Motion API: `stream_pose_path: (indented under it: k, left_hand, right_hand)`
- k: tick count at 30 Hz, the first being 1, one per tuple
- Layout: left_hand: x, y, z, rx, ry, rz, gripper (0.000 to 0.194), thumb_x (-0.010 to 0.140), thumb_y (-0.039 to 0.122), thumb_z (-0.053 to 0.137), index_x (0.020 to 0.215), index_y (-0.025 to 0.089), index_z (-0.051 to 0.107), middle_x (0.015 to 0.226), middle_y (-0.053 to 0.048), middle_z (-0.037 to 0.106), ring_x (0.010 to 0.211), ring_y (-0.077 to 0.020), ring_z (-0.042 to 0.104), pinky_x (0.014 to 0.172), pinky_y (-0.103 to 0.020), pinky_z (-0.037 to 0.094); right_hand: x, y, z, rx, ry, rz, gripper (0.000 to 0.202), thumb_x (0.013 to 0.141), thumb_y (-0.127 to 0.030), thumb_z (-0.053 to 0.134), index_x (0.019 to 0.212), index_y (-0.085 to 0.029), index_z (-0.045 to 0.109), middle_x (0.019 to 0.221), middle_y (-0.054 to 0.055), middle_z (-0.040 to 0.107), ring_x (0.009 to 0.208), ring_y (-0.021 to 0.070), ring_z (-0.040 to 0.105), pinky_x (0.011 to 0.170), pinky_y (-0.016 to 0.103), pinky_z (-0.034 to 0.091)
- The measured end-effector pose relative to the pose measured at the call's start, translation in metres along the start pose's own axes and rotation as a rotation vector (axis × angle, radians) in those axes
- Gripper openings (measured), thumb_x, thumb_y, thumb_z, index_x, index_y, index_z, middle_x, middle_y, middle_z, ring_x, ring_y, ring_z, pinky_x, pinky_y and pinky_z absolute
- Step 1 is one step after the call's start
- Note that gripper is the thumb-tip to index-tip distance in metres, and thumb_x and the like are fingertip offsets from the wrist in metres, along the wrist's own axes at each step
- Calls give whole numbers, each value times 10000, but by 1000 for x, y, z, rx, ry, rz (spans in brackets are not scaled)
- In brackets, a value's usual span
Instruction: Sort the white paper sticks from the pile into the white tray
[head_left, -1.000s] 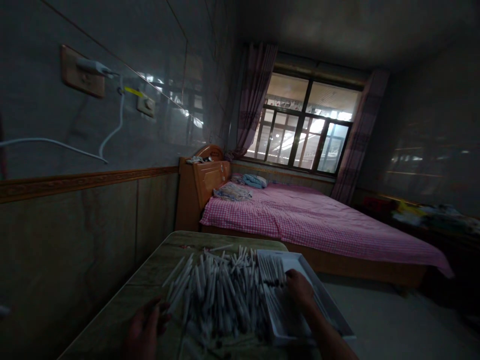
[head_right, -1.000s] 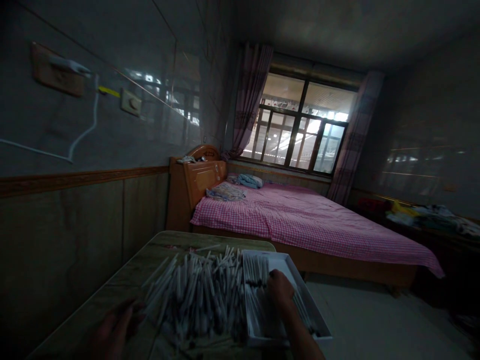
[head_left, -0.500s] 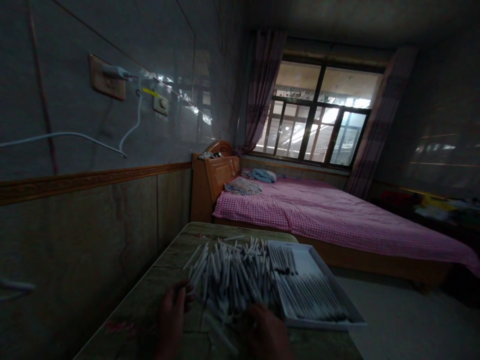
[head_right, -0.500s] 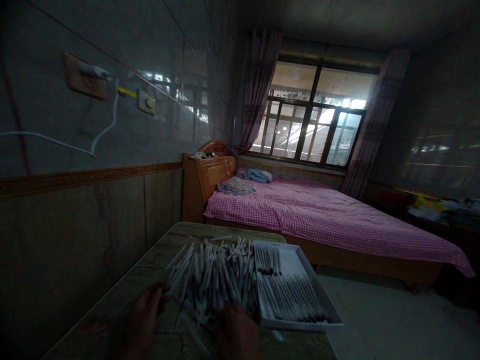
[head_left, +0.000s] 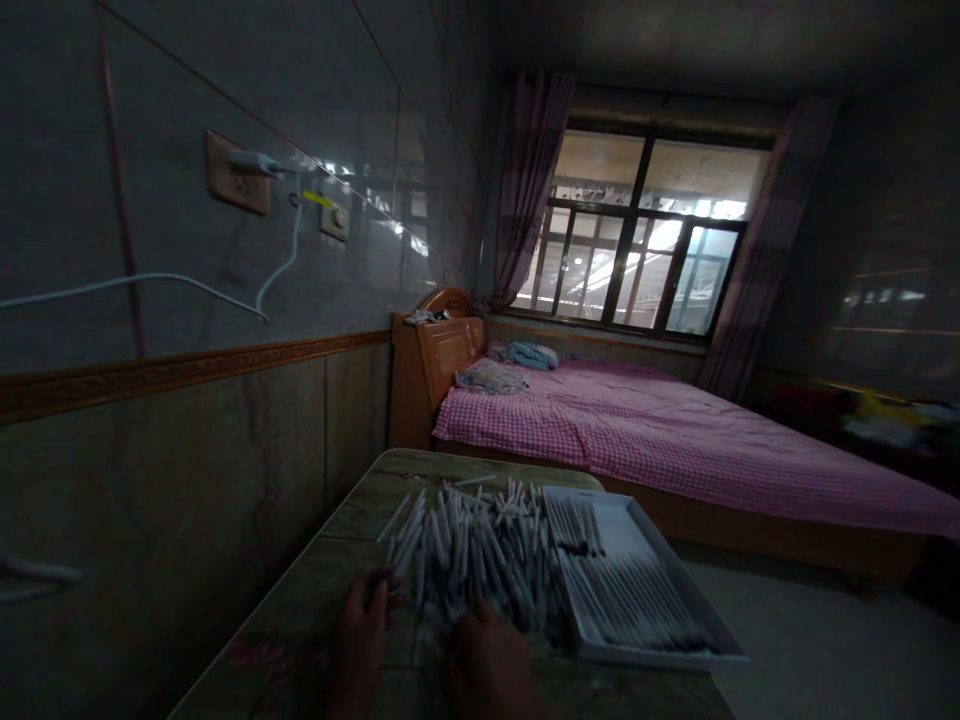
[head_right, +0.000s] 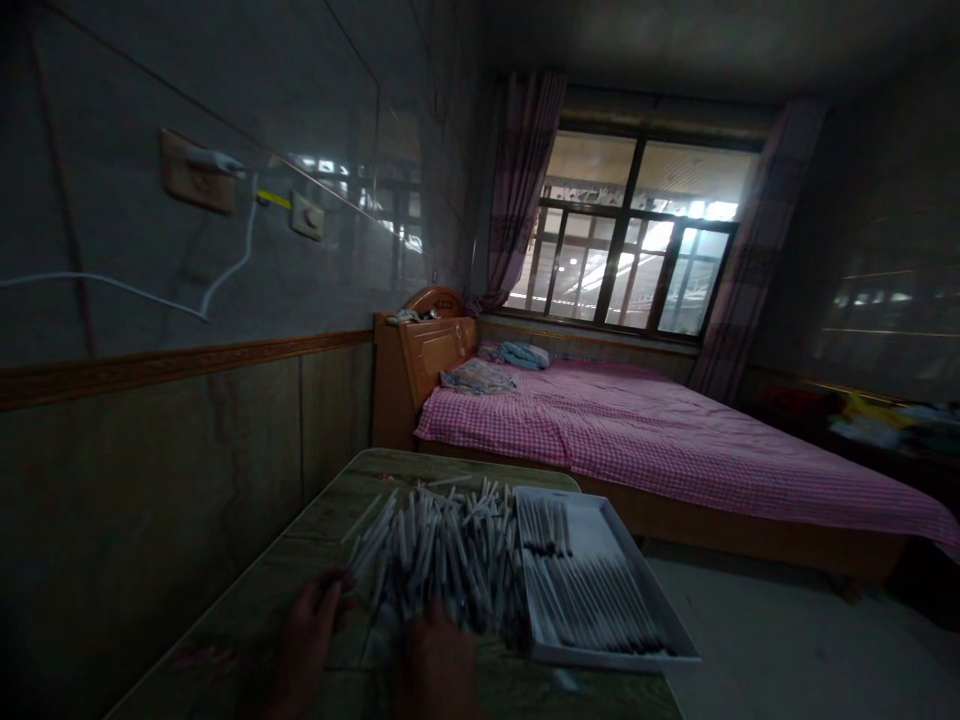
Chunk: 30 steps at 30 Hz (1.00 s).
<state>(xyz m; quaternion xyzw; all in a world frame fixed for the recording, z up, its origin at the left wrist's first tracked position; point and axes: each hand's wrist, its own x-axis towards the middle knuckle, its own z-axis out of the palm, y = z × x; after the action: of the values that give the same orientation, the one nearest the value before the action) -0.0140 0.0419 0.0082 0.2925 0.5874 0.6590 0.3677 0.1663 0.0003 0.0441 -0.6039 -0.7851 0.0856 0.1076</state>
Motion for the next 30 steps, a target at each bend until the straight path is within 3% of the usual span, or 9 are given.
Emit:
stream_pose_path:
  k: [4,11,17,21,23,25,27,30]
  left_hand:
    - [0,-2,2,26,-16,-4,223,660,359,567,840,238,620,722,-36,731,637,-242,712,557,-328,536]
    - [-6,2,5,102,-57,25,219,642,387,574,803,251,635,677,-30,726,625,-256,706,582,-355,553]
    - [-22,14,6,137,-112,95,298,637,549,620,722,266,656,658,-21,717,645,-251,670,627,-346,552]
    - [-35,7,16,185,-384,94,451,690,658,595,786,234,713,624,-17,700,563,-223,627,531,-324,513]
    - [-40,0,22,208,-524,101,451,666,648,652,804,227,736,638,-19,719,607,-227,661,587,-322,535]
    - [-44,-3,27,196,-574,115,410,624,599,720,791,226,754,733,-42,775,768,-257,722,733,-331,565]
    - [-47,-1,28,175,-549,110,391,594,590,746,749,230,756,779,-56,800,826,-278,738,795,-348,570]
    - [-45,11,24,146,-396,88,469,606,692,677,723,241,734,708,-53,783,719,-280,728,707,-374,589]
  right_hand:
    - [-9,10,23,-95,49,-2,315,733,-127,712,1027,-238,738,1089,89,745,972,299,732,732,331,557]
    - [-16,29,52,-162,125,43,319,728,-23,633,964,-215,729,930,80,774,798,269,766,590,271,506]
    - [-22,43,64,99,390,51,90,932,-276,562,948,-268,650,750,25,758,688,228,752,575,240,470]
    - [-16,42,71,417,562,-20,381,1041,-503,353,876,-258,593,683,13,702,597,179,697,562,230,461]
    - [-11,38,75,506,600,-55,466,1035,-581,316,838,-253,581,652,4,677,563,169,672,545,227,453]
    - [-6,35,79,555,612,-91,450,1025,-588,350,851,-252,594,684,5,693,588,168,681,563,224,466]
    - [-3,35,81,574,597,-110,362,1028,-513,393,896,-256,611,735,1,714,631,167,698,595,221,482]
    - [-2,40,76,487,556,-109,205,1001,-304,433,968,-263,631,836,2,725,729,167,715,660,225,499]
